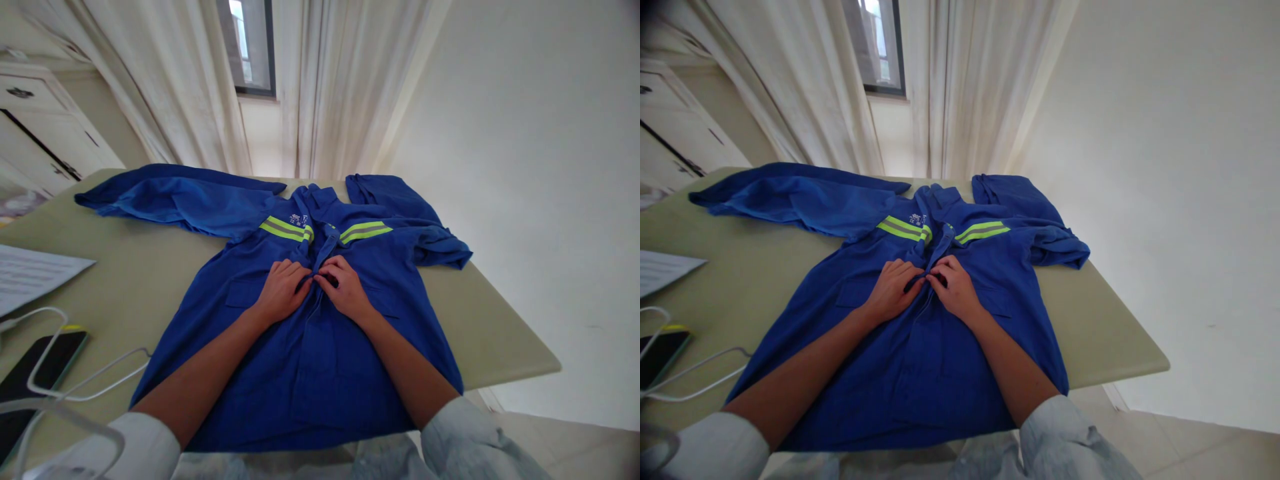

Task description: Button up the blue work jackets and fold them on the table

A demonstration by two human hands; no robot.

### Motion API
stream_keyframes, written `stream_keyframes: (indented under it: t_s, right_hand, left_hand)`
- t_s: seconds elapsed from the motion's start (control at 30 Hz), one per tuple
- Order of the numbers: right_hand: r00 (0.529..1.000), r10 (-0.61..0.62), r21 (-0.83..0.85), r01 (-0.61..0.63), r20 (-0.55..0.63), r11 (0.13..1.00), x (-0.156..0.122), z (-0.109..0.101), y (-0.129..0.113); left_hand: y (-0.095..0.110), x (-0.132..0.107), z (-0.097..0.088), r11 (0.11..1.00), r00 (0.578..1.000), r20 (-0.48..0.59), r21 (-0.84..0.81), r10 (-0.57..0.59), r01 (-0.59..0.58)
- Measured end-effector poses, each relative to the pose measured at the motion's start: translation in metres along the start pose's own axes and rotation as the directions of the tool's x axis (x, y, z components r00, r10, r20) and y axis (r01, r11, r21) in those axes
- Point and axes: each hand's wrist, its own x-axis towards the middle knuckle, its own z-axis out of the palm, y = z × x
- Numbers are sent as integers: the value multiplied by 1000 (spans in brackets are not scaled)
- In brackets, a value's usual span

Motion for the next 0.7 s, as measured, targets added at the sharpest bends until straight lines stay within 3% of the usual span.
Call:
stream_keyframes:
  t_s: [0.1,0.2,0.33,0.47,0.7]
  right_hand:
    - [1000,-26,-66,27,15,997,-1,-1,-5]
    - [999,35,-135,-37,-19,990,-3,1,-11]
    - [986,159,-163,-167,-58,972,-3,6,-15]
    - [980,187,-91,-193,-70,977,-4,11,-15]
    - [959,273,-25,-276,-78,961,-4,13,-15]
  left_hand:
    - [2,0,-1,1000,999,-36,24,20,-19]
    - [5,0,-1,996,994,-88,72,57,-51]
    - [11,2,-4,961,971,-111,201,213,-188]
    - [18,3,-10,901,933,-117,325,341,-288]
    - [22,4,-13,893,935,-111,351,338,-281]
